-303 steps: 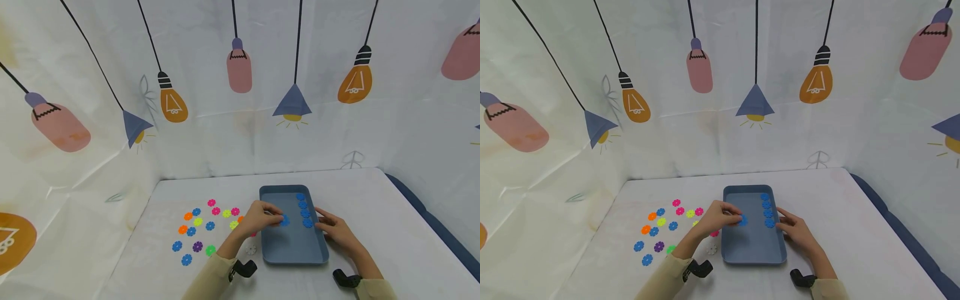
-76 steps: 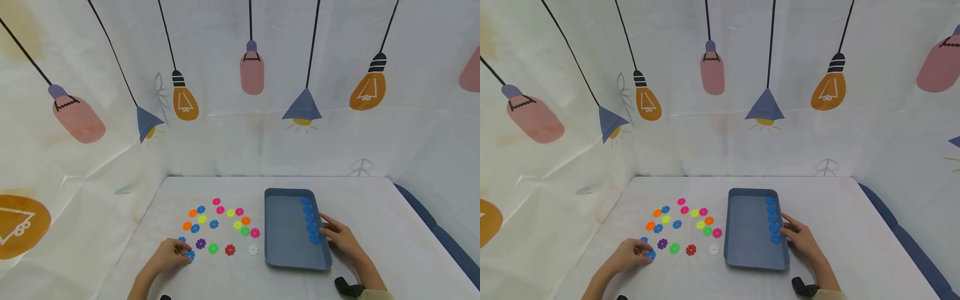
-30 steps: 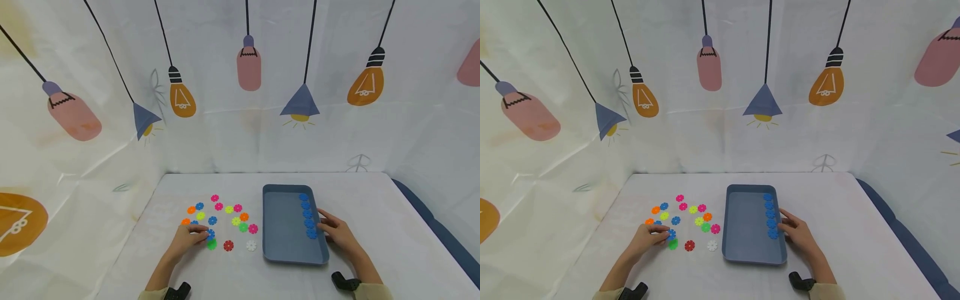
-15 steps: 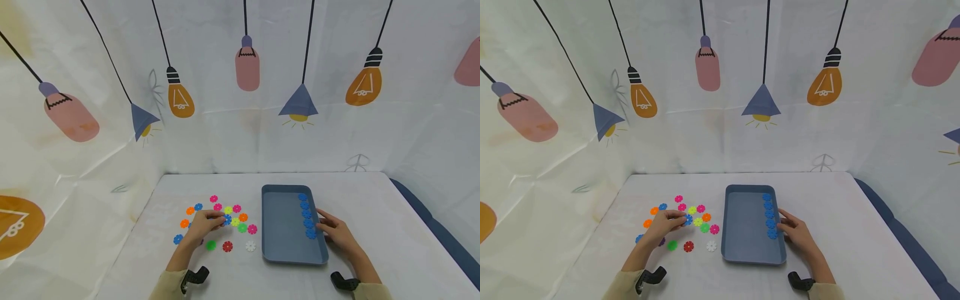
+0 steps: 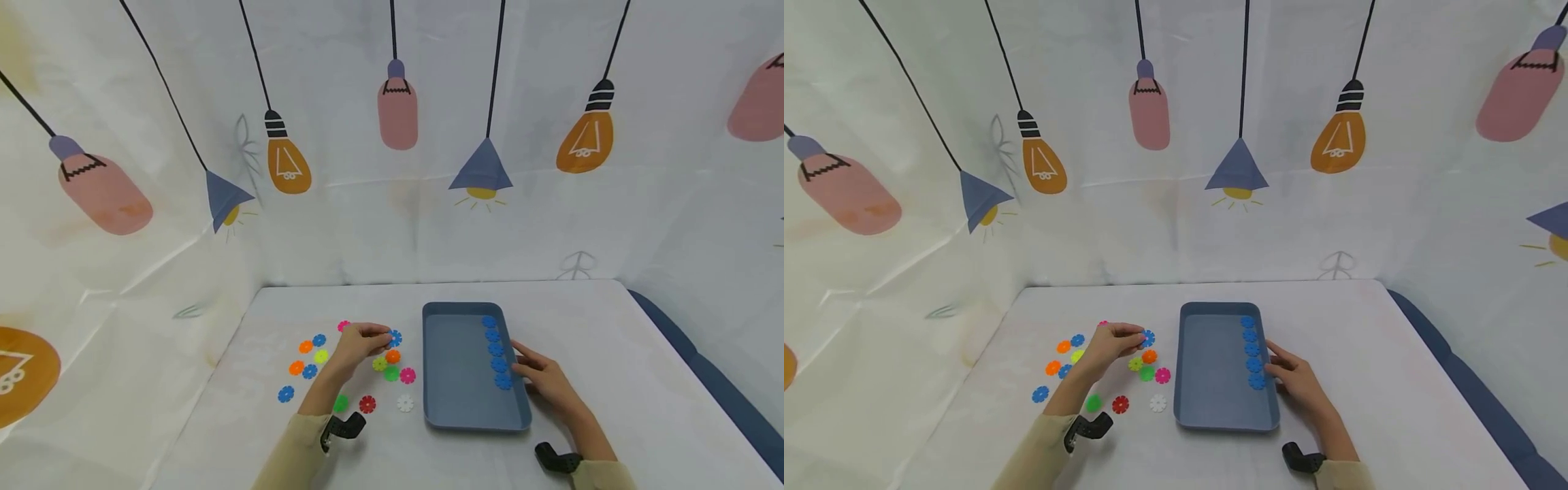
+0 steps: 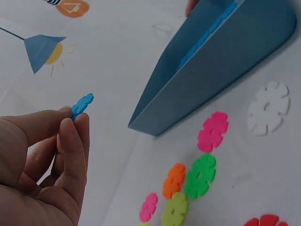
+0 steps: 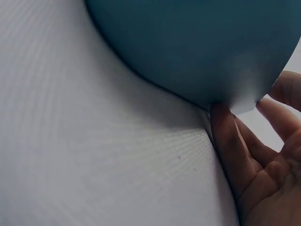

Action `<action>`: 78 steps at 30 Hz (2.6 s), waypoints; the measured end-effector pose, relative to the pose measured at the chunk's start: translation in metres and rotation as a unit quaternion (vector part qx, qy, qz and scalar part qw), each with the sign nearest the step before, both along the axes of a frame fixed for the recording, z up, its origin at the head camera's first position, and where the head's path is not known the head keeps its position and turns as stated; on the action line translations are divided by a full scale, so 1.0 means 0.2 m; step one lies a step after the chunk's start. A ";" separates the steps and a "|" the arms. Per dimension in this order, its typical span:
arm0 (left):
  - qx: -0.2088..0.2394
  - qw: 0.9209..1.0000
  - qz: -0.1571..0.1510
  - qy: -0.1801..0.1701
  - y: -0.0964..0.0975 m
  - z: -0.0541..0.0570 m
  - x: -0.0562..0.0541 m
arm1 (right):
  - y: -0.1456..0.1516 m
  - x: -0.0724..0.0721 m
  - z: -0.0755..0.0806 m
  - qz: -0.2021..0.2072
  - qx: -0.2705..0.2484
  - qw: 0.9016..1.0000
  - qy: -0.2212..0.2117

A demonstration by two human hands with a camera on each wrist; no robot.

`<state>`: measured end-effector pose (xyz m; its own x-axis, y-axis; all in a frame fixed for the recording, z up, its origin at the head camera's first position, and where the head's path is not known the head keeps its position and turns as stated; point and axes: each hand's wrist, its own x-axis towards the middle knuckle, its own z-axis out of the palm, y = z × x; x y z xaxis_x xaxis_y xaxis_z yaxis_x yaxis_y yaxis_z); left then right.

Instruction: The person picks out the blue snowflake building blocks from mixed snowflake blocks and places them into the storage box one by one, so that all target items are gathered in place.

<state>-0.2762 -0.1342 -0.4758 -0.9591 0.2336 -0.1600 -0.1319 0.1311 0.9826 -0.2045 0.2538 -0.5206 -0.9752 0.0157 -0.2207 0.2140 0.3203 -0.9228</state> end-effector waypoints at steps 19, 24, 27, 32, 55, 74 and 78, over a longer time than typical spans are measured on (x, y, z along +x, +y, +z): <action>0.093 0.995 -0.035 -0.023 0.37 0.10 -0.19 | 0.00 0.00 0.00 0.000 -0.011 1.000 0.014; 0.096 0.994 -0.044 -0.014 0.46 0.12 -0.22 | 0.00 -0.01 0.01 0.001 -0.010 1.000 0.019; 0.102 0.994 -0.044 -0.022 0.51 0.11 -0.23 | 0.00 -0.01 0.00 0.001 -0.010 1.000 0.020; 0.104 0.994 -0.030 -0.032 0.60 0.09 -0.25 | 0.00 -0.01 -0.01 0.001 -0.009 1.000 0.020; 0.109 0.993 -0.008 -0.047 0.80 -0.03 -0.30 | -0.01 0.00 -0.01 -0.002 -0.016 1.000 0.018; 0.071 0.996 0.020 -0.048 0.86 -0.09 -0.31 | 0.01 -0.01 0.00 0.003 -0.014 1.000 0.026; 0.066 0.996 0.023 -0.051 0.87 -0.11 -0.31 | 0.01 -0.01 0.00 -0.001 -0.018 0.999 0.026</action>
